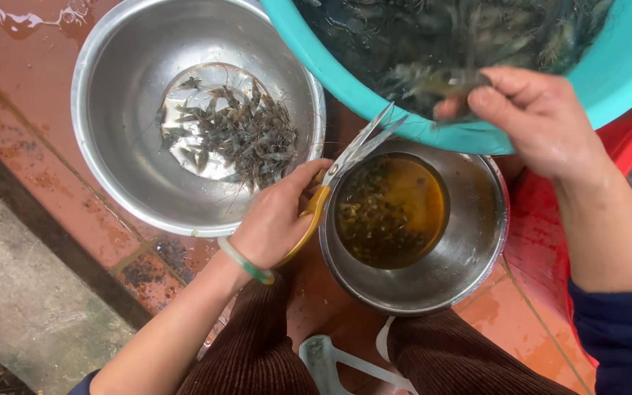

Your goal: Trimming and cleaning fresh shrimp using scissors and placing them in a bowl

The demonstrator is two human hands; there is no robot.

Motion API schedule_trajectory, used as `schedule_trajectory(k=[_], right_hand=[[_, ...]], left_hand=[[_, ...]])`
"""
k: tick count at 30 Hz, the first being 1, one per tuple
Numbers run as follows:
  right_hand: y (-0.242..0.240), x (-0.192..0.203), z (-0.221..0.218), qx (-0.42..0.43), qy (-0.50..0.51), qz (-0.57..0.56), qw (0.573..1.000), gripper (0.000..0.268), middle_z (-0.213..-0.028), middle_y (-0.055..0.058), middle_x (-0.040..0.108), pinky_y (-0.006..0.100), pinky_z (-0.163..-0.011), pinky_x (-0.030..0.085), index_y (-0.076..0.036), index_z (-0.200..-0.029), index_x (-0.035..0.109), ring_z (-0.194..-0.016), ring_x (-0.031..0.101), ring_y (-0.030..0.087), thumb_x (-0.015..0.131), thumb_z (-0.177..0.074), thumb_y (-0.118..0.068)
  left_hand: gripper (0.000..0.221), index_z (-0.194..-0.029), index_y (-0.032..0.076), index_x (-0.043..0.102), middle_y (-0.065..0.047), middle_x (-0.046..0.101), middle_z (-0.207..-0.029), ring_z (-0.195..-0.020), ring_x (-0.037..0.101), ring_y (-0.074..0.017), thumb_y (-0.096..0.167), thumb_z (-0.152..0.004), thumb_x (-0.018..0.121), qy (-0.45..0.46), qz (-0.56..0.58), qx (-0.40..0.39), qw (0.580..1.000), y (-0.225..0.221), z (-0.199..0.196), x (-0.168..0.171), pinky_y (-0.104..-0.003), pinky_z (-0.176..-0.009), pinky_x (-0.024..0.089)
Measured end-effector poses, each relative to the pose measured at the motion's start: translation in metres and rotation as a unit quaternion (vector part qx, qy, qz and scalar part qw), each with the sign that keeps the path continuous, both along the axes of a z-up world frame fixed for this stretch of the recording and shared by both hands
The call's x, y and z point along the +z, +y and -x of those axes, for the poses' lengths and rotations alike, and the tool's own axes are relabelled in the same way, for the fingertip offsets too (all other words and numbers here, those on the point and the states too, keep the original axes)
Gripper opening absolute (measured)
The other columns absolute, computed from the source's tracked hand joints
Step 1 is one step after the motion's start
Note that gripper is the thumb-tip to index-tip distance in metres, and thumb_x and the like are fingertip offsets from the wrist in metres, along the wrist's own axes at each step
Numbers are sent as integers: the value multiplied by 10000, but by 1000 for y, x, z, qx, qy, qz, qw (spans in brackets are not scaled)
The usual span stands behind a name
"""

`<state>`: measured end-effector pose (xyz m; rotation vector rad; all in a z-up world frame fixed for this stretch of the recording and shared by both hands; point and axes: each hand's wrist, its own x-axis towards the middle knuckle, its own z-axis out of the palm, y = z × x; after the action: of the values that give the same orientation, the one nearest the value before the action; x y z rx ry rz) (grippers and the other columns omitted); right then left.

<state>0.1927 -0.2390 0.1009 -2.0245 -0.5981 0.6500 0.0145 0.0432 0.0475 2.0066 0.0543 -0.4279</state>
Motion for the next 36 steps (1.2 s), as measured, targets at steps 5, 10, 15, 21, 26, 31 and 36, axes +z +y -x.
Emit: schedule_trajectory(k=[5,10,15,21,26,31,36], right_hand=[[9,11,36,-7,131,-56,990,220,-1002,145,767,350,-934,621,32,-1142,694,-942,771,252,548,-1059,-108],[32,-8,55,-93,149,-116,978,223,-845,155,717,266,-707,563,14,-1234,682,-707,645,184,624,-1049,-97],[46,-13,65,-74,192,-72,976,282,-834,160,748,238,-670,561,11,-1256,706,-678,647,155,650,-1005,-105],[65,-5,61,-31,211,-32,977,279,-829,154,752,241,-663,541,25,-1230,731,-681,633,148,659,-983,-83],[89,4,51,-18,275,42,960,246,-839,150,789,248,-604,505,33,-1156,780,-650,639,153,695,-944,-60],[125,3,43,43,296,122,946,306,-904,187,837,282,-632,512,34,-1198,800,-694,680,200,705,-917,-42],[172,-3,46,87,294,159,939,305,-932,207,830,320,-600,496,48,-1213,781,-694,632,218,692,-935,-42]], left_hand=[[445,-1414,115,576,-37,738,-824,-665,636,-191,260,-995,597,-48,22,2,999,-8,-2,0,-392,-698,507],[430,-1400,69,565,-136,774,-1180,-965,766,-314,118,-978,629,-115,-47,-6,992,-6,9,7,-475,-800,619],[754,-1516,85,435,-154,658,-1185,-1083,637,-393,48,-774,565,-73,-83,-9,994,6,22,6,-534,-832,516],[797,-1494,85,492,-114,610,-964,-802,617,-407,11,-710,615,-94,-161,4,982,22,36,0,-573,-539,482],[763,-1434,100,527,-146,691,-1025,-750,633,-508,53,-683,654,-116,-229,-11,967,43,53,-12,-628,-496,464],[686,-1381,109,504,-164,692,-955,-652,604,-551,109,-719,684,-111,-253,-41,960,69,73,-23,-660,-511,441],[278,-1097,114,533,-146,610,-685,-595,552,-493,97,-825,584,-70,-200,17,977,88,94,-34,-561,-514,393]])
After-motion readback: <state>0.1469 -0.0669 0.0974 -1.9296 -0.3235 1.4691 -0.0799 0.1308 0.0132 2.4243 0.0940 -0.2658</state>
